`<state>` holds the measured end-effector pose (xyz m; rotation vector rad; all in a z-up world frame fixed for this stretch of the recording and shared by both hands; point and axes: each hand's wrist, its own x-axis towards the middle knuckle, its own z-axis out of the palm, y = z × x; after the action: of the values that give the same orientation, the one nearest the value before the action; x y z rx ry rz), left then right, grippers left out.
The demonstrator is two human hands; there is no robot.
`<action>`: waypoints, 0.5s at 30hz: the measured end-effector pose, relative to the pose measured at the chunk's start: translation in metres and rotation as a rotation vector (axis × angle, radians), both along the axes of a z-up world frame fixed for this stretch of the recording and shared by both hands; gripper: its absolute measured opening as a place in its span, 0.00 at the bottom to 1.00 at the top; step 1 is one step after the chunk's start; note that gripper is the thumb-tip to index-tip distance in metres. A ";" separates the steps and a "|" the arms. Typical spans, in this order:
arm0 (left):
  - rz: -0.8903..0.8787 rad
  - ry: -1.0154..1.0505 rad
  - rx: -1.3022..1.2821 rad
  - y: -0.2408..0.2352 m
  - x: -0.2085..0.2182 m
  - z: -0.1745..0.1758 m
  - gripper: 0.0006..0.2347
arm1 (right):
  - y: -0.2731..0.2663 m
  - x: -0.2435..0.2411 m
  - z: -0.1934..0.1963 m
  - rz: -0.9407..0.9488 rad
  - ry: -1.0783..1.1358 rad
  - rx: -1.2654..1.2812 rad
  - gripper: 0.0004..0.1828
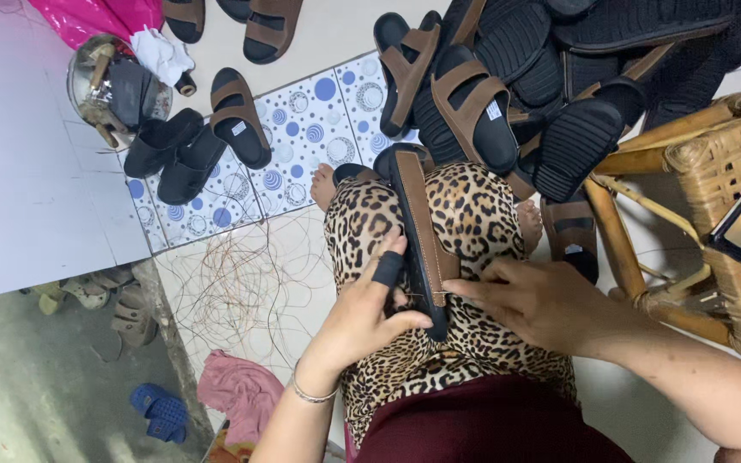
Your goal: The person sits on the floor and sews a black sandal using a needle and thread. They repeatedly push the needle through the sandal strap and pull the thread to secure it. A second person briefly enters the frame and sits nearby.
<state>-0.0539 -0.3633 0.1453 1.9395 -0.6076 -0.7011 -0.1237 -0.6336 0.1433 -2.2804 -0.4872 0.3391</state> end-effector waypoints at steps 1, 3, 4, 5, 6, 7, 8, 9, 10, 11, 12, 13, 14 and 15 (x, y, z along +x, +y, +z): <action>-0.030 -0.029 0.033 -0.001 -0.002 -0.003 0.41 | -0.001 0.000 -0.003 0.035 -0.009 -0.027 0.24; -0.069 -0.054 0.065 -0.001 -0.003 -0.009 0.42 | -0.002 0.001 -0.005 0.062 -0.014 -0.056 0.25; -0.060 -0.070 0.056 -0.001 -0.003 -0.013 0.41 | -0.002 0.004 -0.004 0.072 -0.027 -0.068 0.24; -0.051 -0.086 0.048 -0.001 -0.002 -0.016 0.41 | -0.003 0.006 -0.003 0.082 -0.041 -0.081 0.23; -0.053 -0.092 0.048 -0.001 -0.002 -0.016 0.41 | -0.003 0.007 -0.004 0.080 -0.046 -0.082 0.23; -0.046 -0.110 0.041 -0.001 -0.001 -0.017 0.41 | -0.003 0.008 -0.005 0.103 -0.059 -0.116 0.25; -0.040 -0.119 0.035 -0.001 -0.003 -0.017 0.41 | -0.003 0.007 -0.005 0.126 -0.062 -0.148 0.27; -0.043 -0.116 0.035 -0.002 -0.003 -0.021 0.41 | -0.005 0.007 -0.006 0.123 -0.058 -0.148 0.27; -0.035 -0.154 0.032 -0.001 -0.005 -0.024 0.40 | -0.006 0.006 -0.007 0.139 -0.053 -0.186 0.27; -0.027 -0.192 0.030 -0.001 -0.008 -0.028 0.40 | -0.008 0.005 -0.008 0.156 -0.048 -0.224 0.28; -0.025 -0.188 0.031 -0.004 -0.008 -0.028 0.40 | -0.006 0.006 -0.002 0.158 -0.044 -0.222 0.28; -0.024 -0.270 0.046 -0.007 -0.009 -0.027 0.39 | -0.004 0.006 0.005 0.180 0.044 -0.322 0.27; -0.023 -0.351 0.060 -0.010 -0.009 -0.026 0.38 | -0.002 0.006 0.011 0.201 0.133 -0.423 0.26; -0.022 -0.346 0.060 -0.010 -0.012 -0.030 0.38 | 0.001 0.008 0.017 0.203 0.137 -0.423 0.26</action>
<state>-0.0655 -0.3736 0.1155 2.1318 -0.8272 -0.4007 -0.1153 -0.6330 0.1601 -2.5927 -0.6244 0.7560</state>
